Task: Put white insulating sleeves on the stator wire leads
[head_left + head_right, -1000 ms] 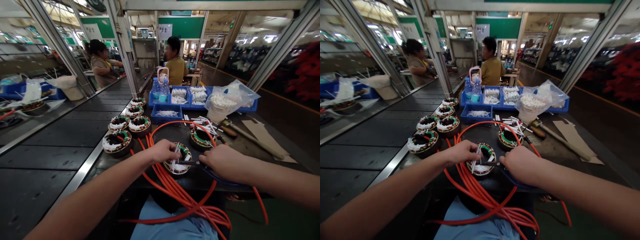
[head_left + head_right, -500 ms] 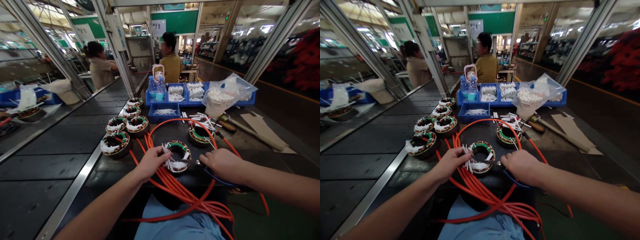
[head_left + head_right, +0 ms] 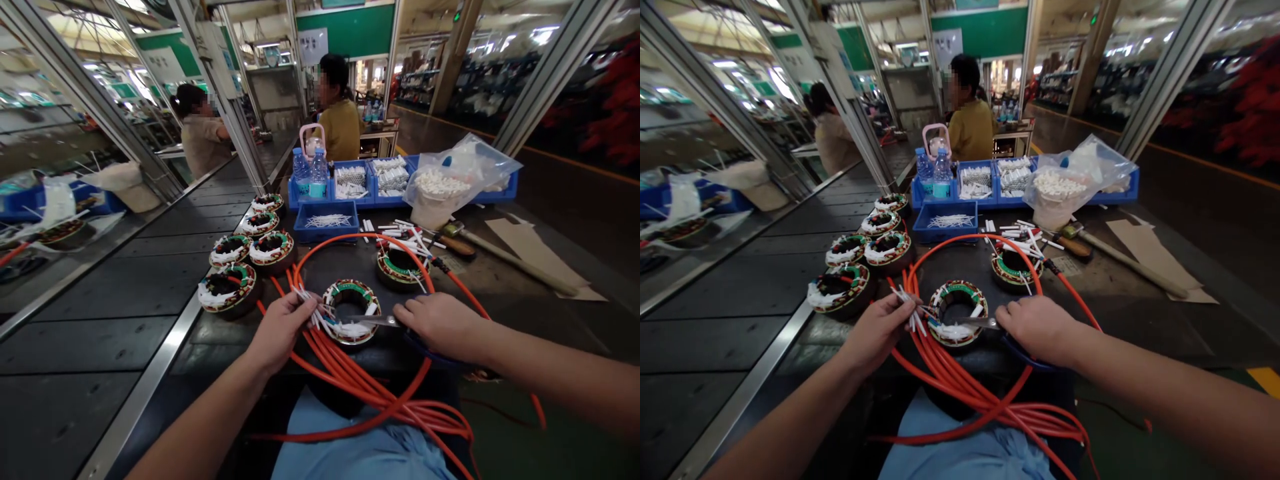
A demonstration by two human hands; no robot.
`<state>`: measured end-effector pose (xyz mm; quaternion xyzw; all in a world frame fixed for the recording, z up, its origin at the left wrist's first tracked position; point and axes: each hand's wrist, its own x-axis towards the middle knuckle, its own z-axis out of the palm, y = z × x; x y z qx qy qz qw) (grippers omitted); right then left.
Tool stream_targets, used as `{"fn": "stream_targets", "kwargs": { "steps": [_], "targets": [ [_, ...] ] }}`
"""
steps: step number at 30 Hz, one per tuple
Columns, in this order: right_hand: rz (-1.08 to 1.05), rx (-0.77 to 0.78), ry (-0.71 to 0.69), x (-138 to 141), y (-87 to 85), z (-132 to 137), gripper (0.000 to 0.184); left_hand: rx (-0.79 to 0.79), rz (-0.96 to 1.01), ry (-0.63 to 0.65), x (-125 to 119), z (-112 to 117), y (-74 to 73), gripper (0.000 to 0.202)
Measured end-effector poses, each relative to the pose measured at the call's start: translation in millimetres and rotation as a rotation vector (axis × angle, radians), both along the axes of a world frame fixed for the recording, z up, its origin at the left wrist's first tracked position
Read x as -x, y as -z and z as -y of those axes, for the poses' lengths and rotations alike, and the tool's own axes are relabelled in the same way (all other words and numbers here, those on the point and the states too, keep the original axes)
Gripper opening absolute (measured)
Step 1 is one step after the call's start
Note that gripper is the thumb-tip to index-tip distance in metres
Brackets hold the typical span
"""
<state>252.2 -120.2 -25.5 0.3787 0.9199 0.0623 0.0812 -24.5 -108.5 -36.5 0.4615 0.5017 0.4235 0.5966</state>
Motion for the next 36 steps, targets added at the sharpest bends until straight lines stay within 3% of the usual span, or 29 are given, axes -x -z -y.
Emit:
{"fn": "stream_targets", "kwargs": {
  "steps": [2, 4, 7, 9, 12, 15, 18, 20, 22, 23, 25, 26, 27, 30, 33, 36],
  "targets": [
    [-0.092, -0.015, 0.127, -29, 0.6, 0, 0.025, -0.076, -0.038, -0.06, 5, -9, -1.2, 0.04],
    [-0.194, -0.063, 0.388, -69, -3.3, -6, 0.035, -0.203, -0.168, -0.101, 7, -28, -5.4, 0.037],
    [-0.277, -0.08, 0.861, -138, -12.1, -27, 0.053, -0.429, -0.43, -0.246, 0, -81, -17.2, 0.028],
    [-0.324, -0.012, 1.045, -180, -14.1, -46, 0.06, -0.506, -0.506, -0.315, -9, -127, -27.5, 0.026],
    [-0.398, 0.082, 1.121, -226, -5.7, -71, 0.06, -0.518, -0.597, -0.289, -19, -188, -42.7, 0.03],
    [-0.414, 0.094, 1.016, -245, 10.5, -86, 0.052, -0.518, -0.687, -0.226, -24, -210, -53.7, 0.041],
    [-0.352, 0.072, 0.922, -245, 21.1, -95, 0.054, -0.577, -0.731, -0.098, -31, -174, -55.4, 0.021],
    [-0.285, 0.034, 0.91, -233, 22.0, -94, 0.058, -0.628, -0.747, 0.071, -38, -122, -46.5, 0.021],
    [-0.301, -0.049, 0.924, -211, 20.8, -81, 0.055, -0.714, -0.829, 0.38, -46, -63, -27.6, 0.021],
    [-0.363, -0.052, 0.923, -197, 20.8, -69, 0.049, -0.764, -0.933, 0.454, -50, -36, -15.0, 0.027],
    [-0.568, 0.115, 0.886, -161, 24.1, -36, 0.034, -0.857, -1.099, 0.467, -56, 6, 12.5, 0.063],
    [-0.641, 0.357, 0.802, -142, 28.0, -17, 0.03, -0.905, -1.12, 0.415, -58, 18, 25.5, 0.067],
    [-0.688, 0.564, 0.735, -123, 33.5, 1, 0.03, -0.949, -1.123, 0.353, -60, 25, 36.8, 0.066],
    [-0.933, 0.773, 0.677, -73, 56.1, 39, 0.043, -1.126, -1.019, 0.176, -59, 18, 56.1, 0.049],
    [-1.329, 1.016, 0.762, -36, 73.7, 48, 0.042, -1.255, -0.87, 0.204, -50, 1, 51.8, 0.038],
    [-1.566, 1.268, 0.651, -8, 64.1, 42, 0.031, -1.175, -0.794, 0.352, -37, 3, 35.2, 0.04]
  ]
}}
